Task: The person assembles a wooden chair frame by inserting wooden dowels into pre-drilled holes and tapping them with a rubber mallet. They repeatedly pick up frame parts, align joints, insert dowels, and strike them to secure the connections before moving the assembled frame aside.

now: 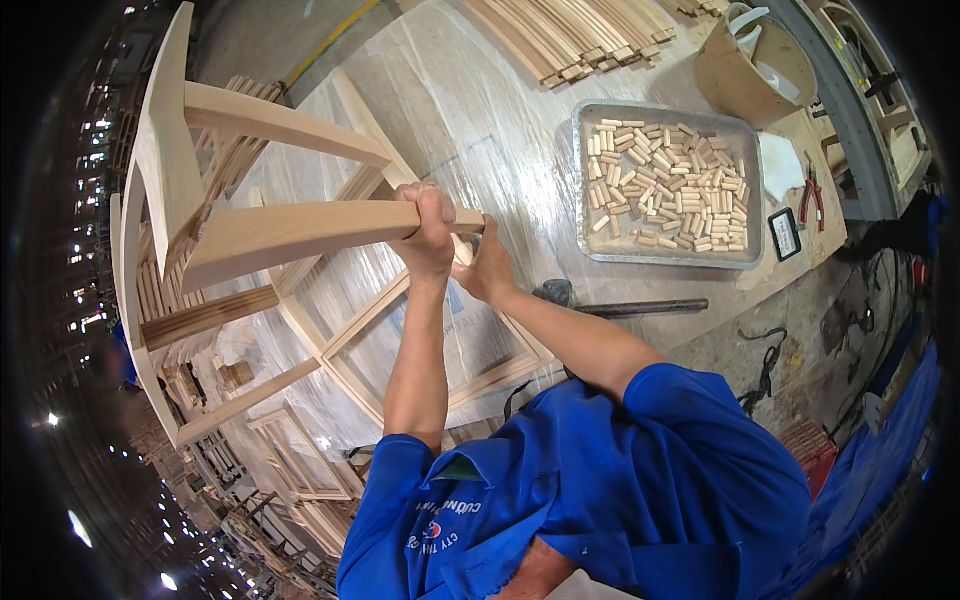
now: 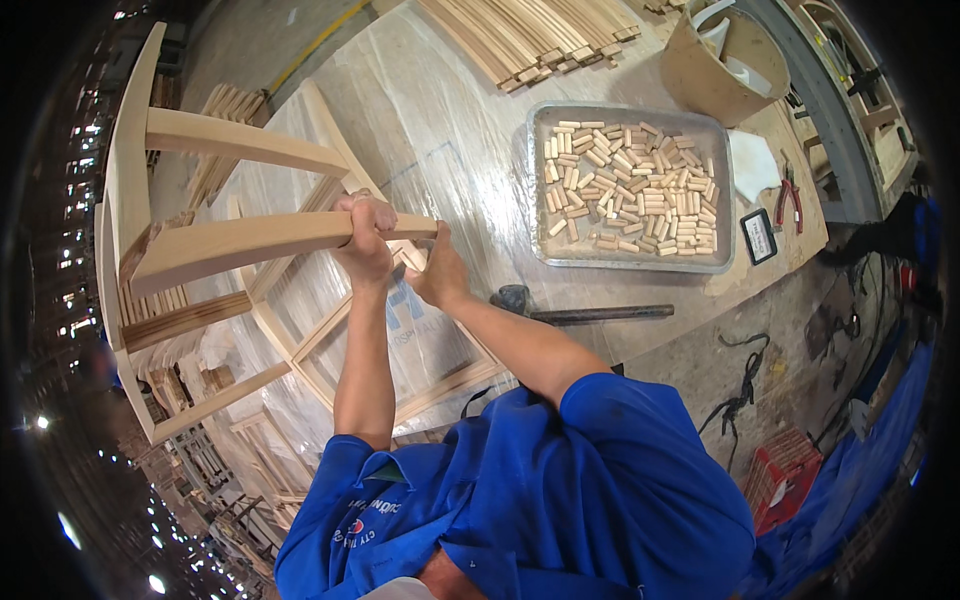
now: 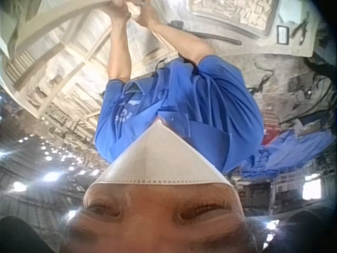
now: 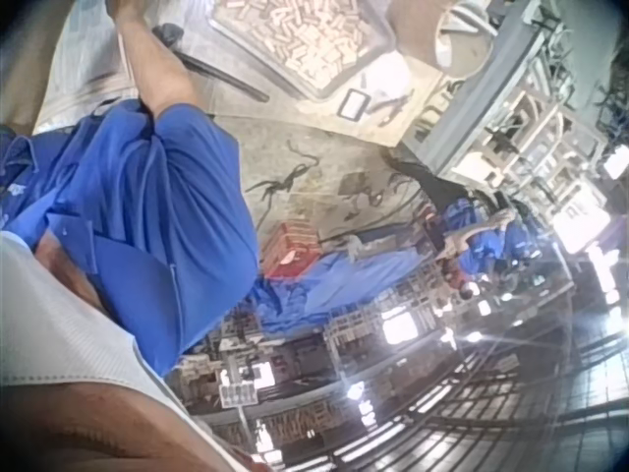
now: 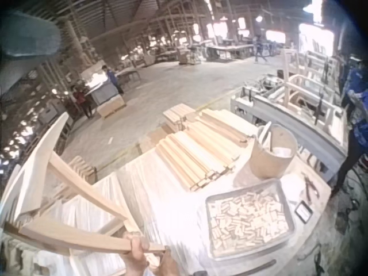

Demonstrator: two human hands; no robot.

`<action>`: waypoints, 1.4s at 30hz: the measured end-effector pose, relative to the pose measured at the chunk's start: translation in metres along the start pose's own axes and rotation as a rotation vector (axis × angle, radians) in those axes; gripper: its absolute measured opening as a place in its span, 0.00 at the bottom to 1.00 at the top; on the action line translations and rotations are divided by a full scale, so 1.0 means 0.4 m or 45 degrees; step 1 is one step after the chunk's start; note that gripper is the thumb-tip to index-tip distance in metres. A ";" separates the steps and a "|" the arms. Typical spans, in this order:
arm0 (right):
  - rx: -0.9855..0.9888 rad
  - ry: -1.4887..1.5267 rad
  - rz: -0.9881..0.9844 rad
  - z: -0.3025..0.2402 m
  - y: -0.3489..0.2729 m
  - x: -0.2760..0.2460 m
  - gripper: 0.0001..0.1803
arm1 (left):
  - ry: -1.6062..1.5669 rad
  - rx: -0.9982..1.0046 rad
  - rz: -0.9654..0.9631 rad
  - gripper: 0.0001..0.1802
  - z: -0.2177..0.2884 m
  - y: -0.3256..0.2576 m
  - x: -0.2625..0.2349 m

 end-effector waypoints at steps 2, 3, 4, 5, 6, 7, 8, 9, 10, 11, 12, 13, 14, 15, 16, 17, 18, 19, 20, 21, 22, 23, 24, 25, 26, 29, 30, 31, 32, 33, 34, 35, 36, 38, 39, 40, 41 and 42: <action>-0.047 0.005 0.043 0.006 -0.001 0.003 0.58 | 0.002 -0.010 0.034 0.13 0.002 -0.002 0.003; -0.085 0.011 0.066 0.009 -0.003 0.004 0.57 | 0.004 -0.016 0.052 0.13 0.004 -0.005 0.004; -0.123 0.016 0.087 0.011 -0.006 0.005 0.57 | 0.012 -0.049 0.089 0.14 0.005 -0.009 0.008; -0.142 0.037 0.101 0.014 -0.005 0.004 0.57 | 0.014 -0.084 0.119 0.15 0.023 -0.005 0.023; -0.160 0.059 0.114 0.016 -0.001 0.003 0.57 | 0.018 -0.119 0.148 0.16 0.036 -0.002 0.033; -0.178 0.080 0.127 0.019 0.001 0.002 0.57 | 0.057 -0.134 0.160 0.16 0.042 -0.006 0.035; -0.168 0.091 0.133 0.023 0.000 0.001 0.57 | 0.095 -0.147 0.173 0.16 0.049 -0.012 0.038; -0.157 0.103 0.141 0.026 -0.002 0.001 0.57 | 0.133 -0.160 0.184 0.16 0.051 -0.017 0.042; -0.146 0.115 0.149 0.029 -0.002 0.002 0.57 | 0.262 -0.029 0.163 0.16 0.048 -0.012 0.044; -0.136 0.111 0.134 0.027 -0.004 0.001 0.57 | 0.390 0.097 0.142 0.16 0.043 -0.006 0.040; -0.126 0.108 0.120 0.024 0.000 0.001 0.58 | 0.516 0.225 0.118 0.17 0.042 -0.005 0.037; -0.116 0.104 0.106 0.023 -0.002 -0.001 0.58 | 0.368 0.094 0.139 0.17 0.038 -0.012 0.033; -0.091 0.109 0.043 0.022 0.000 0.001 0.61 | 0.224 -0.026 0.161 0.17 0.042 -0.006 0.032; -0.108 0.085 0.067 0.022 -0.001 -0.001 0.62 | 0.080 -0.146 0.183 0.17 0.043 -0.002 0.029; -0.126 0.061 0.091 0.023 -0.003 -0.004 0.63 | 0.115 -0.122 0.169 0.18 0.024 -0.005 0.023; -0.148 0.041 0.118 0.019 0.003 -0.004 0.64 | 0.068 -0.136 0.161 0.18 0.029 -0.002 0.027; -0.138 0.046 0.117 0.016 0.005 -0.005 0.64 | 0.021 -0.150 0.153 0.18 0.036 -0.001 0.033; -0.128 0.050 0.115 0.013 0.006 -0.006 0.65 | -0.027 -0.163 0.145 0.18 0.040 0.003 0.037; -0.115 0.045 0.099 0.013 -0.002 -0.006 0.65 | 0.067 -0.110 0.137 0.17 0.029 0.002 0.028; -0.089 0.036 0.088 0.011 -0.003 -0.006 0.65 | 0.160 -0.056 0.128 0.17 0.013 0.007 0.015; -0.064 0.027 0.077 0.008 -0.003 -0.005 0.65 | 0.254 -0.003 0.119 0.17 0.001 0.006 0.005; -0.035 0.021 0.076 0.007 0.001 -0.005 0.65 | 0.224 -0.018 0.135 0.17 0.001 0.007 0.009; -0.048 0.006 0.079 0.006 0.002 -0.006 0.65 | 0.194 -0.034 0.152 0.17 0.001 0.006 0.013; -0.060 -0.008 0.082 0.006 0.003 -0.007 0.65 | 0.164 -0.050 0.169 0.17 0.002 0.007 0.016; -0.073 -0.023 0.085 0.005 0.004 -0.009 0.66 | 0.149 -0.048 0.172 0.16 0.002 0.008 0.016; -0.042 -0.023 0.033 0.002 0.004 -0.010 0.66 | 0.140 -0.074 0.179 0.16 0.005 0.010 0.015; -0.027 -0.025 0.024 0.002 0.005 -0.011 0.67 | 0.161 -0.105 0.181 0.16 0.009 0.011 0.016; -0.011 -0.026 0.016 0.001 0.008 -0.012 0.67 | 0.183 -0.135 0.183 0.16 0.009 0.010 0.018; 0.000 -0.028 0.008 -0.001 0.011 -0.011 0.67 | 0.138 -0.134 0.184 0.16 0.009 0.012 0.018; 0.007 -0.039 0.023 -0.004 0.011 -0.009 0.67 | 0.093 -0.132 0.185 0.16 0.008 0.013 0.018; 0.014 -0.052 0.038 -0.006 0.009 -0.007 0.66 | 0.047 -0.131 0.186 0.16 0.007 0.015 0.018; 0.021 -0.066 0.052 -0.009 0.008 -0.007 0.66 | 0.071 -0.125 0.175 0.15 0.005 0.016 0.016; 0.036 -0.056 0.036 -0.011 0.009 -0.007 0.66 | 0.095 -0.118 0.165 0.15 0.003 0.018 0.013; 0.067 -0.035 0.007 -0.010 0.012 -0.010 0.66 | 0.113 -0.124 0.169 0.15 0.004 0.023 0.015; 0.059 -0.039 0.012 -0.009 0.012 -0.011 0.65 | 0.107 -0.137 0.182 0.16 0.010 0.027 0.019; 0.050 -0.043 0.017 -0.008 0.011 -0.011 0.64 | 0.101 -0.149 0.196 0.16 0.014 0.029 0.022; 0.035 -0.041 0.023 -0.011 0.014 -0.010 0.63 | 0.083 -0.138 0.183 0.16 0.012 0.031 0.021; 0.027 -0.028 0.014 -0.012 0.016 -0.011 0.62 | 0.065 -0.127 0.169 0.16 0.009 0.030 0.016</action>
Point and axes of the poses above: each hand's wrist, its own y-axis towards the middle knuckle, its own x-axis out of the palm, z = x × y, the point moved 1 cm from there along y, towards the middle knuckle, and after that the axes turned 3 degrees about y, right-handed, at the moved point
